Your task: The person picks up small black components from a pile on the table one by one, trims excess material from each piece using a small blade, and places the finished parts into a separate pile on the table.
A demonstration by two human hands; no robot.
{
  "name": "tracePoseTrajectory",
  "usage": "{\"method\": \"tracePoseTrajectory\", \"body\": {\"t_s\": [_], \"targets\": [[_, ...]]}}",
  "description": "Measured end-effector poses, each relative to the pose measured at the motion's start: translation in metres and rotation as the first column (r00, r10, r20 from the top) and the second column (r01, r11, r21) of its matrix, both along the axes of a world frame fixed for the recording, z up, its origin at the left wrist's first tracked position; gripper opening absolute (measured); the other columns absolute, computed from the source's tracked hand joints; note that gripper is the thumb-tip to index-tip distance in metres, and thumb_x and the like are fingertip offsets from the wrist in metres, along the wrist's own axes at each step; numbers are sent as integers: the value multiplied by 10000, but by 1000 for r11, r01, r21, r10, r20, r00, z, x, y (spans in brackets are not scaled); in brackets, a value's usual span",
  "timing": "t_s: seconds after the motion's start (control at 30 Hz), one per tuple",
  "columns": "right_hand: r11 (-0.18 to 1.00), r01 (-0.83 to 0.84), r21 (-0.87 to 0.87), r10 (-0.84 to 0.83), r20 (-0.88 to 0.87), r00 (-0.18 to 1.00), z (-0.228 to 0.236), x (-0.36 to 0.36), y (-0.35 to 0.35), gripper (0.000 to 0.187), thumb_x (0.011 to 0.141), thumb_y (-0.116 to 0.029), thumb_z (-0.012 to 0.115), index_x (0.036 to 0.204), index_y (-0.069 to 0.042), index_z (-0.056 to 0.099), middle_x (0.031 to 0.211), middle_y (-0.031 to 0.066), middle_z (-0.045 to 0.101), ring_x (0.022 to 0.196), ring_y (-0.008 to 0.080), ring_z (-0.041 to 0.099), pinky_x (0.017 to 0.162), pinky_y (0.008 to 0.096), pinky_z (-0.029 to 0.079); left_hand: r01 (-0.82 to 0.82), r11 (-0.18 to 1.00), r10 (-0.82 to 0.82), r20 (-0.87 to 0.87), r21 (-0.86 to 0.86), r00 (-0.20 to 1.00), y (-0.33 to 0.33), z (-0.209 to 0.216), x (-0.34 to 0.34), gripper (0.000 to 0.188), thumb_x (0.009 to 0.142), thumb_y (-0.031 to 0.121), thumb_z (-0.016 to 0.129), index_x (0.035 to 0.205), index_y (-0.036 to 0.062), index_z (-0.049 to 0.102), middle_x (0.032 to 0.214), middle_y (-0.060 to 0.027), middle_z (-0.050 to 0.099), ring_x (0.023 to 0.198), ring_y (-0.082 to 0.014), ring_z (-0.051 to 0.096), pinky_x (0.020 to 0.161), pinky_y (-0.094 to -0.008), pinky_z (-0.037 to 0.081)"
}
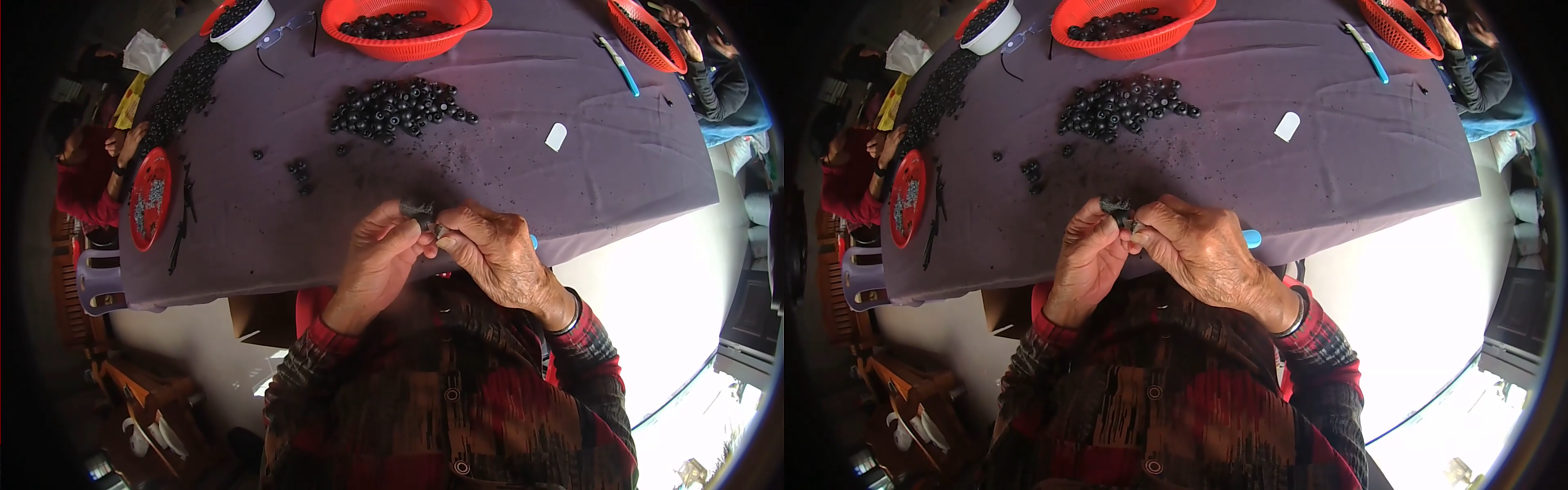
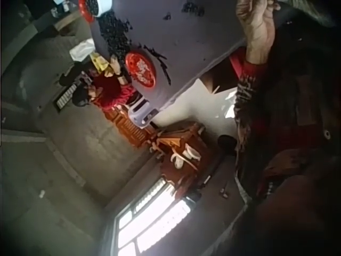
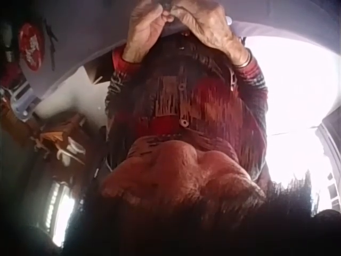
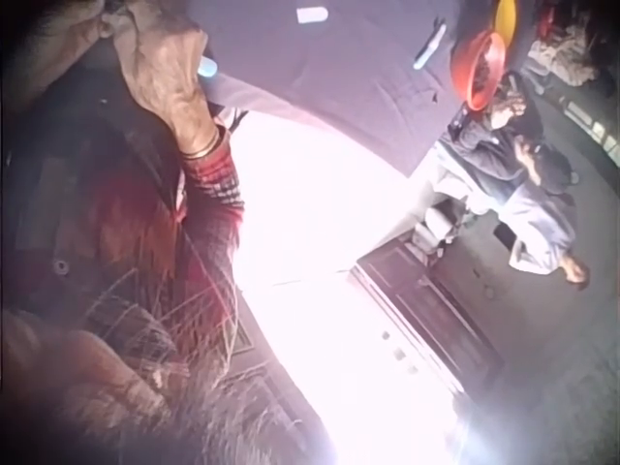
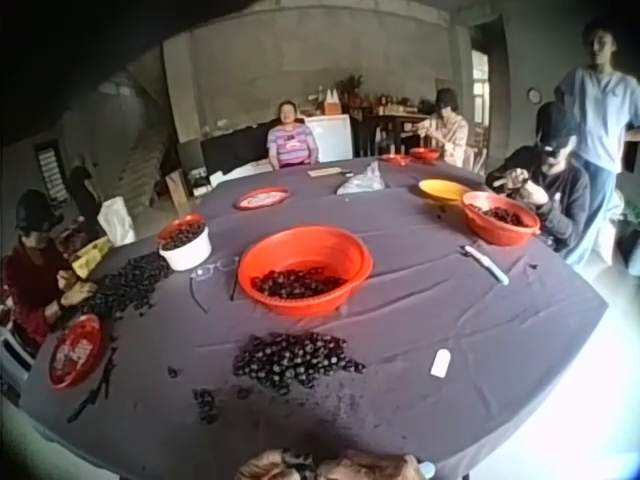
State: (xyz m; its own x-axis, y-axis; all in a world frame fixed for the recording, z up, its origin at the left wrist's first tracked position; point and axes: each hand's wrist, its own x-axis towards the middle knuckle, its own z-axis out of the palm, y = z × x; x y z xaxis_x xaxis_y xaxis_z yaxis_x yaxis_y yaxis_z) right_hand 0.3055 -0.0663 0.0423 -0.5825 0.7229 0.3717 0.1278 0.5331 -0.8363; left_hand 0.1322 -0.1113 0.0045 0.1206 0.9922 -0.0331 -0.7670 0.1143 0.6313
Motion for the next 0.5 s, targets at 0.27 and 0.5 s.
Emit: {"method": "tracePoseTrajectory", "body": {"t_s": [0.27,0.5], "targets": [[999,48,3,-48,-1,999,-6,0,4,125,900,-126,578,898,-3,603,751,105,637,691,290,642,585,340,521,-36,999,33,-98,-30,995,-1,-5,8,142,897,26,566,1024,53,624,917,-57,653,791,-124,612,711,-318,524],[993,86,-76,-83,34,996,-8,6,10,129,895,-110,591,931,13,601,771,121,612,662,261,616,582,335,484,-29,1000,27,-98,-12,995,3,-7,10,118,919,64,544,1016,69,611,927,-47,615,814,-123,552,733,-298,511]]}}
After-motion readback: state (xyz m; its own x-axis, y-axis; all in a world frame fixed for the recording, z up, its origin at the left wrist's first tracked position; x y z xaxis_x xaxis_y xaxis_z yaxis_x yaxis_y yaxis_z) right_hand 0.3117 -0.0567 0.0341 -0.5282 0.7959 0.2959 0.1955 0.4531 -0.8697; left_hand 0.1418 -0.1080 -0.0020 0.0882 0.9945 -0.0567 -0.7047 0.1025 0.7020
